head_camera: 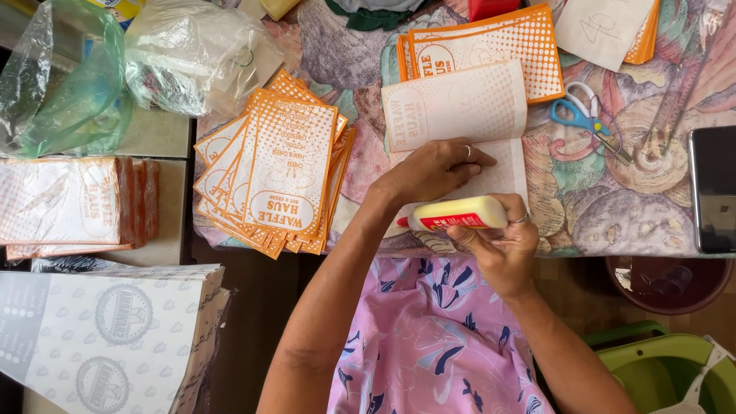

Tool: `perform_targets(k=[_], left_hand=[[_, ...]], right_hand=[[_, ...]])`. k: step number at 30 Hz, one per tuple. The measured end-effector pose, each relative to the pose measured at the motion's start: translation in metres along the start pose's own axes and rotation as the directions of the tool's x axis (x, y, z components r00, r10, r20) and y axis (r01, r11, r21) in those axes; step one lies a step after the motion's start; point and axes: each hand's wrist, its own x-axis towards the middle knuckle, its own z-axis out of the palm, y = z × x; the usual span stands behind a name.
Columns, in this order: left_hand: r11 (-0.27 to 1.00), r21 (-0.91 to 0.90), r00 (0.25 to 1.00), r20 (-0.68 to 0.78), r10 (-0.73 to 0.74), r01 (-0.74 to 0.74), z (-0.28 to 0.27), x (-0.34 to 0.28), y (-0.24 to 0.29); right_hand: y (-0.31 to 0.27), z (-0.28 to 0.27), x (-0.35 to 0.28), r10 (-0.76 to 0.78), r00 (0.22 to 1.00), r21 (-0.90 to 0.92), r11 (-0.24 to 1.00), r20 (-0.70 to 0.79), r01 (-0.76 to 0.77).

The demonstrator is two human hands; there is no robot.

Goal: Applying glue to paper bags and folding them to complete the packaging.

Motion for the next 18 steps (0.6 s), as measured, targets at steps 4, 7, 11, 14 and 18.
perform_targets(k=[4, 7, 11, 14, 18], left_hand=[[1.000, -0.007, 0.999, -0.028, 0.019, -0.019, 0.006, -0.003, 0.003], [0.974, 0.121, 0.957, -0.200, 0.212, -0.190, 0.003, -0.005, 0.022], [0.739, 0.668, 0.918, -0.339, 0.205, 0.082, -0.012, 0.002, 0.038], [0.458, 0.847, 0.951, -0.310, 0.015, 0.269, -0.022, 0.014, 0.027], [0.422, 0.865, 0.941, -0.329, 0.073, 0.270, -0.026, 0.013, 0.033]], right_hand=[[0.006, -0.044, 0.012, 0.082, 0.995, 0.198, 0.978, -0.056, -0.069], [-0.015, -0.092, 0.039, 0.127, 0.979, 0.330, 0.942, -0.162, -0.068], [-0.021, -0.148, 0.058, 0.323, 0.912, -0.025, 0.940, -0.254, -0.340], [-0.037, -0.155, 0.070, 0.286, 0.937, -0.357, 0.869, -0.200, -0.342], [-0.051, -0.158, 0.071, 0.174, 0.982, -0.710, 0.681, -0.078, -0.177]])
